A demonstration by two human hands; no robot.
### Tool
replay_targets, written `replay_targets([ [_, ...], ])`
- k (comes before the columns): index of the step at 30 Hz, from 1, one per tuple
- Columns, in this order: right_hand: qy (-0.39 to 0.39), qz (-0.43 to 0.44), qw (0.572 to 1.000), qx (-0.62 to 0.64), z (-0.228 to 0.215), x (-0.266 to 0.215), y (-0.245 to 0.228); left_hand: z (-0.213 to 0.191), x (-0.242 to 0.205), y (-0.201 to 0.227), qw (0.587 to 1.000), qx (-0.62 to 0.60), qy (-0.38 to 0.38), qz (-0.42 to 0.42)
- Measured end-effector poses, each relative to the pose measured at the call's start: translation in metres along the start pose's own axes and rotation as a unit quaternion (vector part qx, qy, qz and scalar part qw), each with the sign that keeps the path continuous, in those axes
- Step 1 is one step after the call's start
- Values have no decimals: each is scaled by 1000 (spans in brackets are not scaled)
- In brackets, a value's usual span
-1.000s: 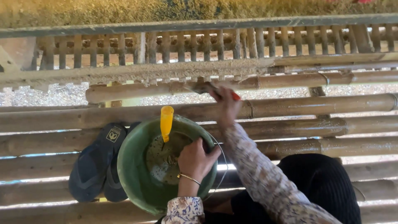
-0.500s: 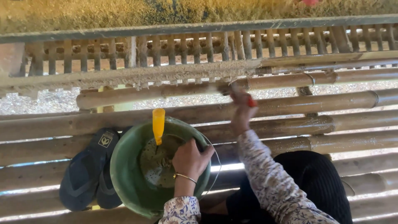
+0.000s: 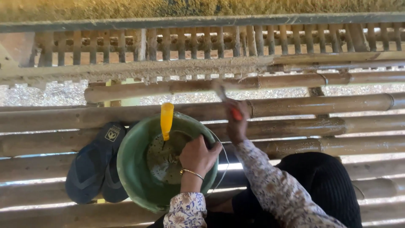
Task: Applying a protective coating or paint to bamboo poles using a handheld brush while sitting on a bamboo structure.
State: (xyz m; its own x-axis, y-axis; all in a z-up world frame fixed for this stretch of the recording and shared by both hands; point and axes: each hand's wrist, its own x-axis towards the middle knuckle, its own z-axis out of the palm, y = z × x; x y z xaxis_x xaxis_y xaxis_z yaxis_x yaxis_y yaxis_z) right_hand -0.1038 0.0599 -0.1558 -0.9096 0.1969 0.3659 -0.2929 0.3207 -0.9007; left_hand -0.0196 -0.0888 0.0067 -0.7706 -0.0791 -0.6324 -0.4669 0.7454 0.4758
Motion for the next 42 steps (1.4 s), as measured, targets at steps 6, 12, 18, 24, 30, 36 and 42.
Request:
replay_targets([
  [6,-182,-71,980,-29,91,-5,46,5,-3,-1,1000,-10,4,-2],
  [12,-3,-22,993,-120,-6,-1,31,1,-6,0,1000,-5,-10,-9],
  [18,-56,-7,997,-44,24,-10,0,6,0,-3,1000,12,-6,-11],
  [24,114,74,987,-83,-12,8,79,9,-3,-4,1000,-3,7,7],
  [30,85,13,996,-11,3,8,22,7,-3,1,1000,28,15,0],
  [36,115,48,992,-12,-3,24,81,9,-5,-1,1000,2,18,7],
  [42,154,55,986,14,-11,20,7,8,-2,3,1000,22,8,1],
])
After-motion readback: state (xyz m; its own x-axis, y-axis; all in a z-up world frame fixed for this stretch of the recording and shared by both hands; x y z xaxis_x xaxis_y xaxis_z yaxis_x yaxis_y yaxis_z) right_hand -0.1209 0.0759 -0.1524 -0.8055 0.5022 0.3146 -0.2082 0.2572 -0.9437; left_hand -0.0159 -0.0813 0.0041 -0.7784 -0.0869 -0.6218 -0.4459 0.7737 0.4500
